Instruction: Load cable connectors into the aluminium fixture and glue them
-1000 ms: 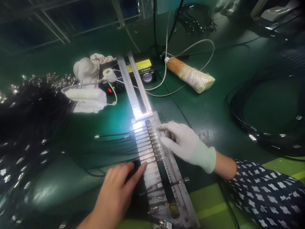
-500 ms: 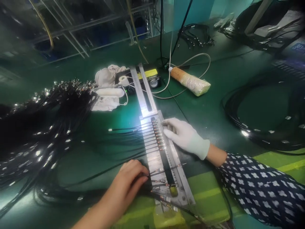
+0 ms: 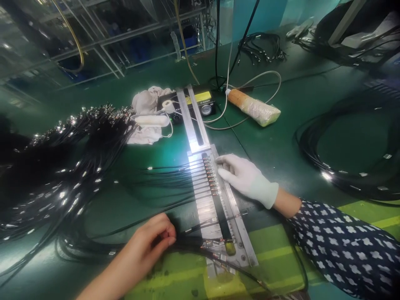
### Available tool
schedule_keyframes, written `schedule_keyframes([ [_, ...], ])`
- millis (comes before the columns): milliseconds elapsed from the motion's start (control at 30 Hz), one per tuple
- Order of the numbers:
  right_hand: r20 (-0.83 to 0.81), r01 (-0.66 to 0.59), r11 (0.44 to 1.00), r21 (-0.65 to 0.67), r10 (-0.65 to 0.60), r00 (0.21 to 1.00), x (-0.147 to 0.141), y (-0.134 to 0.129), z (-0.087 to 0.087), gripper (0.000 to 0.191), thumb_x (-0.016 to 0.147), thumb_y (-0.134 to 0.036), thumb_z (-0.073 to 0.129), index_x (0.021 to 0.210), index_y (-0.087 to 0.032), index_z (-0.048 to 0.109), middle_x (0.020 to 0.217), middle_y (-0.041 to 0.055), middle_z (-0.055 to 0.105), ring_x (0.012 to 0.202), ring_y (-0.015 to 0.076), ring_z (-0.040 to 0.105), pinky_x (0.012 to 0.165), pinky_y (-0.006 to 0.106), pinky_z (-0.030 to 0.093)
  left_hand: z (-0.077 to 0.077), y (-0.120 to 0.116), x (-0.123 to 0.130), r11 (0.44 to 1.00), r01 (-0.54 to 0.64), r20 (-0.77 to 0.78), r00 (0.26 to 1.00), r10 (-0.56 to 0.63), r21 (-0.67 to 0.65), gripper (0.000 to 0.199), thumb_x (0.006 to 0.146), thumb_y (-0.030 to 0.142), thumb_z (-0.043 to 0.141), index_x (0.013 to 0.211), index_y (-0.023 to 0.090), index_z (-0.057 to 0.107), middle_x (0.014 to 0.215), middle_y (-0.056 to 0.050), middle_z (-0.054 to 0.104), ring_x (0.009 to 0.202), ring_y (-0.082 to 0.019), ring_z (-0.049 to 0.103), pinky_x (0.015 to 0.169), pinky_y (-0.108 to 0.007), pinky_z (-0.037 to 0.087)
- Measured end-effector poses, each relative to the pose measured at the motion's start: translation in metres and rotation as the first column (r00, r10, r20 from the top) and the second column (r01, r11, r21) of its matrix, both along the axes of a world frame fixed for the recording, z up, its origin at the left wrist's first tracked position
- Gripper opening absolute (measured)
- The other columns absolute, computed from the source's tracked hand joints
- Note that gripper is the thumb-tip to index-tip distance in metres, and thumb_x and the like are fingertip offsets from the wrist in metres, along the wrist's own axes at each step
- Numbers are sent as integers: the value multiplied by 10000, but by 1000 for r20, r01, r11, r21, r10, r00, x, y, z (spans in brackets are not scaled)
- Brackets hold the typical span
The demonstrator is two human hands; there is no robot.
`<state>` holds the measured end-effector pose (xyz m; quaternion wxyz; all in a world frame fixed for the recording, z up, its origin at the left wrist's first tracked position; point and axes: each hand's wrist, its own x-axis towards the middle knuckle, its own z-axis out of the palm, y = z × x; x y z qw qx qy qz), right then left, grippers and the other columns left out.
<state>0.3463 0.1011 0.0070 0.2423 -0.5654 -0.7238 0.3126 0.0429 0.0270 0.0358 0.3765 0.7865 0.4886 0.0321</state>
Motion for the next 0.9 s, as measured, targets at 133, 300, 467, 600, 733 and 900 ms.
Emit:
schedule_keyframes([
  [133, -4, -12, 1000, 10, 12, 1000, 0, 0, 1, 271, 978, -230, 541, 1226, -155, 617, 1076, 70, 676, 946, 226, 624, 850, 379, 485, 4, 3, 4, 998, 55, 19, 998, -55, 22, 196, 991, 277, 439, 831, 211, 533, 817, -10, 602, 743, -149, 592, 682, -215, 490],
  [300, -7, -9, 1000, 13, 9, 1000, 0, 2, 1, 260, 973, -229, 543, 1212, -162, 623, 1047, 63, 679, 907, 220, 623, 814, 370, 487, 7, 7, 4, 994, 112, 20, 994, -112, 2, 150, 956, 221, 479, 826, 217, 553, 813, -3, 610, 761, -151, 604, 675, -213, 495],
  [467, -15, -9, 1000, 1, 9, 1000, 0, 2, 1, 259, 969, -219, 558, 1211, -163, 630, 1044, 58, 681, 913, 219, 627, 817, 361, 486, -1, 10, 0, 998, -22, 113, 993, 29, -63, 170, 973, 268, 489, 814, 215, 519, 791, 10, 573, 733, -132, 577, 668, -202, 486],
  [600, -16, -3, 1000, 10, 3, 1000, -1, 2, 1, 264, 969, -219, 555, 1215, -158, 631, 1029, 56, 685, 917, 221, 632, 816, 360, 489, -17, 7, 11, 986, -88, 115, 991, 71, 144, 41, 971, 238, 529, 937, 218, 543, 828, 12, 588, 750, -126, 576, 683, -202, 488],
  [733, -21, 10, 999, 38, -10, 1000, -1, 3, 0, 254, 957, -216, 560, 1193, -173, 642, 998, 46, 692, 918, 221, 642, 813, 358, 494, -27, 9, 21, 926, -4, 171, 983, -66, 378, 137, 960, 120, 526, 1035, 220, 582, 931, -18, 628, 870, -132, 620, 784, -209, 515],
  [900, -17, 4, 999, 35, -3, 1000, -1, 3, -1, 251, 952, -210, 565, 1188, -179, 642, 1041, 45, 695, 945, 222, 646, 836, 373, 494, -25, 19, 23, 863, 109, 97, 979, -178, 493, 387, 956, 41, 437, 1281, 210, 564, 1042, -60, 614, 907, -120, 645, 786, -176, 526],
])
